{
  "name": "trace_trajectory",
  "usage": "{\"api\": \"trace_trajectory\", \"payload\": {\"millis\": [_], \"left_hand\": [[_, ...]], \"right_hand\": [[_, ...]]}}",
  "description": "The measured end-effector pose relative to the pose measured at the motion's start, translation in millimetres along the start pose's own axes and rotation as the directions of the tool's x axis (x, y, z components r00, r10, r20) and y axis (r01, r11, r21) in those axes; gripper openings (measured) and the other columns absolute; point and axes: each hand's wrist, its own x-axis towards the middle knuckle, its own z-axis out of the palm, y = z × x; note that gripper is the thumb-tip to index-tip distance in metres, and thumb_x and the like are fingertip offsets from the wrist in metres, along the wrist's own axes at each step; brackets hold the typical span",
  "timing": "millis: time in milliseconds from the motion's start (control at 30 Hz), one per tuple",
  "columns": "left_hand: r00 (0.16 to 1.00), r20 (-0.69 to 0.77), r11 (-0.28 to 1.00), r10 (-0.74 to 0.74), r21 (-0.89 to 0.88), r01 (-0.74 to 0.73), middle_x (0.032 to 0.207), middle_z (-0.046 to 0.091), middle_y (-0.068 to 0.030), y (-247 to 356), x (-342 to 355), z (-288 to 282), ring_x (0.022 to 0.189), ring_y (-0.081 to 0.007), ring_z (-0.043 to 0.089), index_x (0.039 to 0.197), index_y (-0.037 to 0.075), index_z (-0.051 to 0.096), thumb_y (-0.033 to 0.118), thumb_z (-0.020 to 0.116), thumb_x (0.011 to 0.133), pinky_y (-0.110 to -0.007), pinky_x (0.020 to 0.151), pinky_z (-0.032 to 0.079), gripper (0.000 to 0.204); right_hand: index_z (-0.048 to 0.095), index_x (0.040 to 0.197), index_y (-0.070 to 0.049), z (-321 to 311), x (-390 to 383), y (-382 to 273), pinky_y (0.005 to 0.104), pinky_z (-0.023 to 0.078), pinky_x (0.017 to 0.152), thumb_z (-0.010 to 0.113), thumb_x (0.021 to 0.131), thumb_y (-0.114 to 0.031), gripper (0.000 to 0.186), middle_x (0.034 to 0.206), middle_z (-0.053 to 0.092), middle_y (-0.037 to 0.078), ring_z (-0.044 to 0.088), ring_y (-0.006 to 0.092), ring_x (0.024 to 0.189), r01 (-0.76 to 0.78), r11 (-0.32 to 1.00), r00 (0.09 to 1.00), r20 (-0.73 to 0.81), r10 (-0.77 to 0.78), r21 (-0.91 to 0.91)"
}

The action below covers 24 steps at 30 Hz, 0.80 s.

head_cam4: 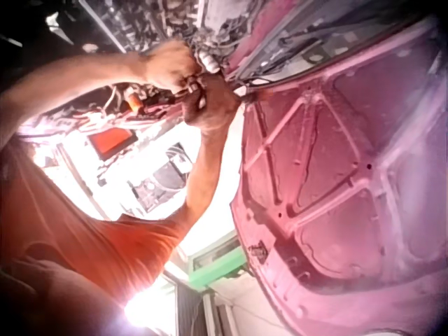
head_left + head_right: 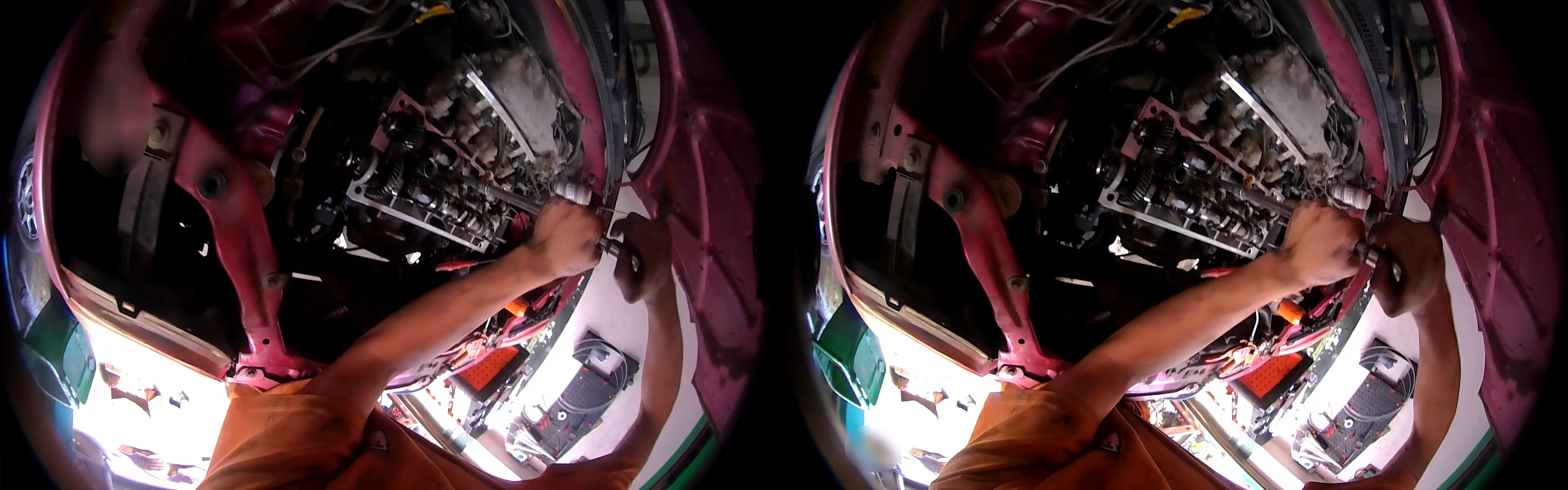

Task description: The person uses a socket wrench and then a torque wrench to tighten bolts on the cylinder head of a car engine.

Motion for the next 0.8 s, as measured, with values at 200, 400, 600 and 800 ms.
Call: {"api": "trace_trajectory", "payload": {"millis": [200,400,600,800], "left_hand": [[0.907,-0.421,0.991,0.034,-0.105,-0.085,0.058,0.057,-0.0112,-6,10,10,0.055,-0.0348,0.059,0.062,0.01,0.059,0.023,0.065,0.059,-0.043,0.054,0.048,0.015],[0.963,-0.27,0.993,0.028,-0.104,-0.058,0.061,0.059,-0.012,-2,-5,2,0.057,-0.0335,0.06,0.064,0.01,0.059,0.021,0.065,0.057,-0.043,0.053,0.048,0.015],[0.977,-0.212,0.996,0.019,-0.086,-0.038,0.065,0.06,-0.0137,-7,0,1,0.062,-0.0337,0.06,0.066,0.01,0.059,0.024,0.065,0.057,-0.043,0.054,0.047,0.018],[0.964,-0.257,0.996,0.062,-0.051,-0.077,0.065,0.061,-0.0134,-9,-7,6,0.062,-0.0337,0.061,0.069,0.009,0.061,0.023,0.065,0.057,-0.045,0.055,0.048,0.019]], "right_hand": [[0.053,0.093,-0.003,6,-2,-27,0.023,0.03,0.031,0.047,0.09,-0.026,0.024,0.063,0.055,0.003,0.042,0.0109,0.035,-0.648,0.511,0.68,0.127,0.722,0.565],[0.053,0.096,-0.003,4,-5,-11,0.0242,0.031,0.034,0.048,0.089,-0.022,0.021,0.072,0.058,0.004,0.047,0.0102,0.041,-0.077,0.993,0.997,-0.033,0.074,-0.087],[0.057,0.096,-0.002,-3,-7,-11,0.0296,0.039,0.041,0.05,0.077,-0.012,0.022,0.075,0.062,0.01,0.054,0.0213,0.047,-0.304,0.924,0.953,0.074,0.295,0.232],[0.056,0.094,-0.003,6,-14,-19,0.0247,0.035,0.041,0.049,0.077,-0.013,0.021,0.077,0.061,0.005,0.047,0.0088,0.048,-0.682,0.631,0.712,0.137,0.689,0.371]]}}
